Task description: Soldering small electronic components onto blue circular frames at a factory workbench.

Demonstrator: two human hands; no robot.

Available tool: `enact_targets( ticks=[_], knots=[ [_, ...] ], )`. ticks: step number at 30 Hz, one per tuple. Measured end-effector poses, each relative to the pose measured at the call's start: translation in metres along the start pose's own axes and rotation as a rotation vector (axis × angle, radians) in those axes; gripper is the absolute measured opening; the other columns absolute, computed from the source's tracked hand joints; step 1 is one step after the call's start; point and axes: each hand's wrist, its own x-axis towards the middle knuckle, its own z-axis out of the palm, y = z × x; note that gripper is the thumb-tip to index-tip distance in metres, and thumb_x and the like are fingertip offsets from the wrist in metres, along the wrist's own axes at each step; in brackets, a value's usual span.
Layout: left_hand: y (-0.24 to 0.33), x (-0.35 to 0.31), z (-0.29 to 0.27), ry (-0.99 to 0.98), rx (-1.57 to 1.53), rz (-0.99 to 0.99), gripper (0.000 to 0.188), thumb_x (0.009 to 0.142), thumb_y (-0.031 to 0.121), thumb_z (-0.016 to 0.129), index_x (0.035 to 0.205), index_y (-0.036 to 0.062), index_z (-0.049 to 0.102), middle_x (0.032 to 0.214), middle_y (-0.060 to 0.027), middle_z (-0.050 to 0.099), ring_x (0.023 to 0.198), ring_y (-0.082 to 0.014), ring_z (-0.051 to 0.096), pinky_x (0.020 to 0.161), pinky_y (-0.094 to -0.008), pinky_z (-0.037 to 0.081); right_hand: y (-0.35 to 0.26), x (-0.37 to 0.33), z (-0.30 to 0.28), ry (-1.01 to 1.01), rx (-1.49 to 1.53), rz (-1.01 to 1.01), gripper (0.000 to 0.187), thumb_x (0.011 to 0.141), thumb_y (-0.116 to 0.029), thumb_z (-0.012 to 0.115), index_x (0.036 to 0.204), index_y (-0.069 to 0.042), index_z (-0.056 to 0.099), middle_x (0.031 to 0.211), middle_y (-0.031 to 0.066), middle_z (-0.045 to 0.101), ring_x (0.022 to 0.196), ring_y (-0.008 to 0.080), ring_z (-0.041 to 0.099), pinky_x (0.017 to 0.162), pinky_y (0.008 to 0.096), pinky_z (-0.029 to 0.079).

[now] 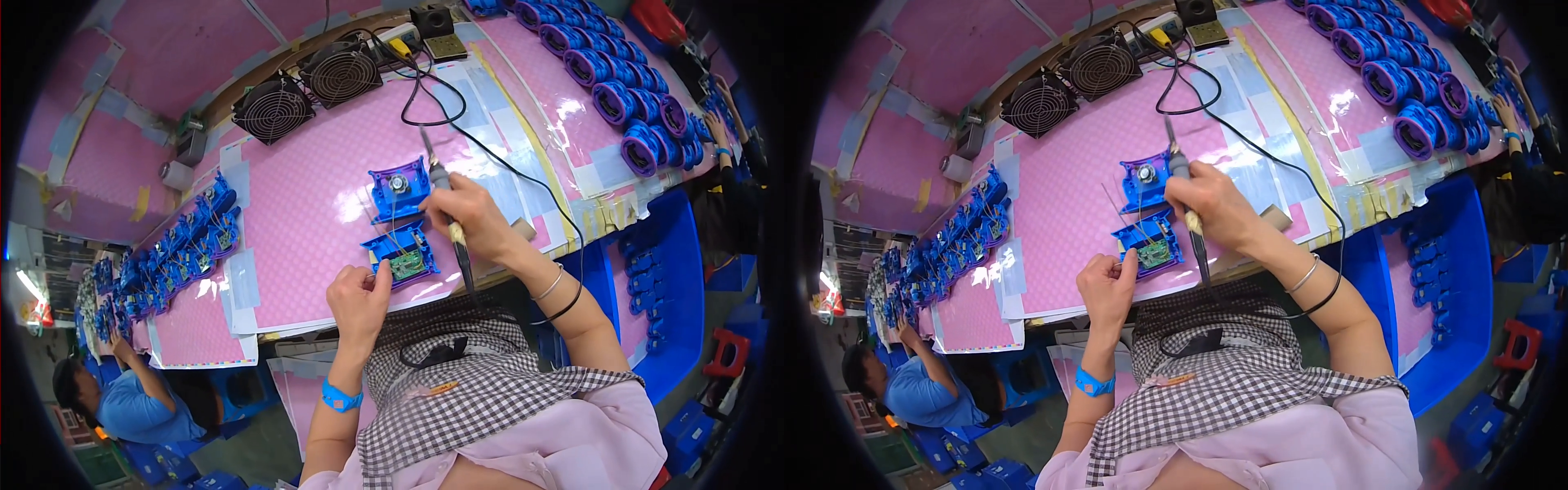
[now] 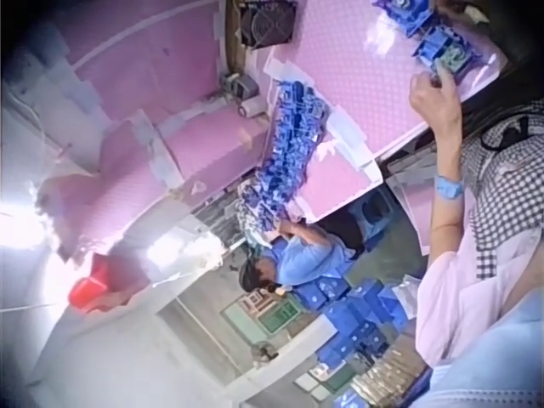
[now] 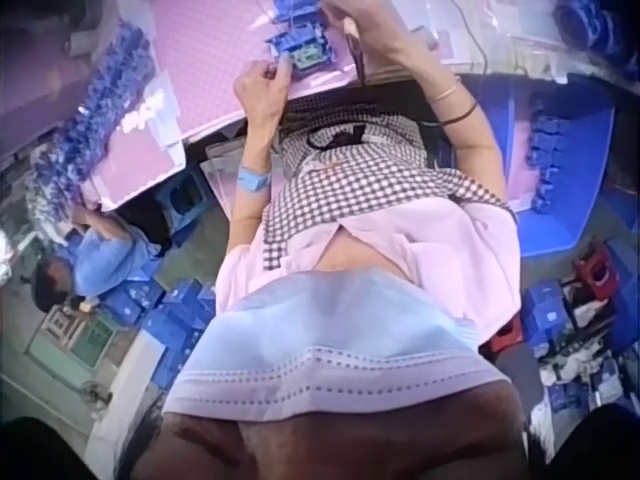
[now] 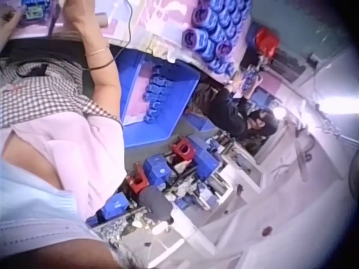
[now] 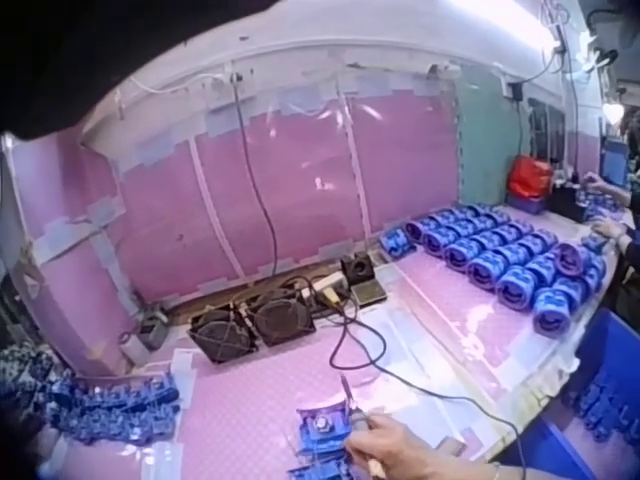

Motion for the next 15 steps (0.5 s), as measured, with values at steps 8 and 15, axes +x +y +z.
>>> enact_targets(
  ticks=[8, 15],
  knots=[
    [-0.018, 0.029, -0.054, -0.157, -0.823, -0.267, 0.015, 0.088, 0.014, 0.063, 0.082, 0.0003, 0.060, 0.071, -0.0038, 0.052, 0.058, -0.0134, 0.049, 0.052, -0.0279, 0.038, -0.017, -0.030, -0.030, 0.340, 0.550, 0.232, 0.044, 0.093, -0.046, 0.057, 0.109, -0.006, 0.053, 0.078, 0.0060, 0.062, 0.066, 0.0095, 0.048, 0.061, 0.0243, 0.040],
    [0.025, 0.054, -0.024, 0.081, -0.117, 0.286, 0.007, 0.083, -0.001, 0.064, 0.088, 0.0017, 0.067, 0.072, -0.0033, 0.055, 0.060, -0.0096, 0.053, 0.052, -0.0228, 0.041, -0.023, -0.040, -0.036, 0.281, 0.864, 0.557, 0.028, 0.095, -0.024, 0.057, 0.102, 0.002, 0.062, 0.089, 0.0108, 0.062, 0.072, 0.0142, 0.057, 0.070, 0.0269, 0.047]
  ],
)
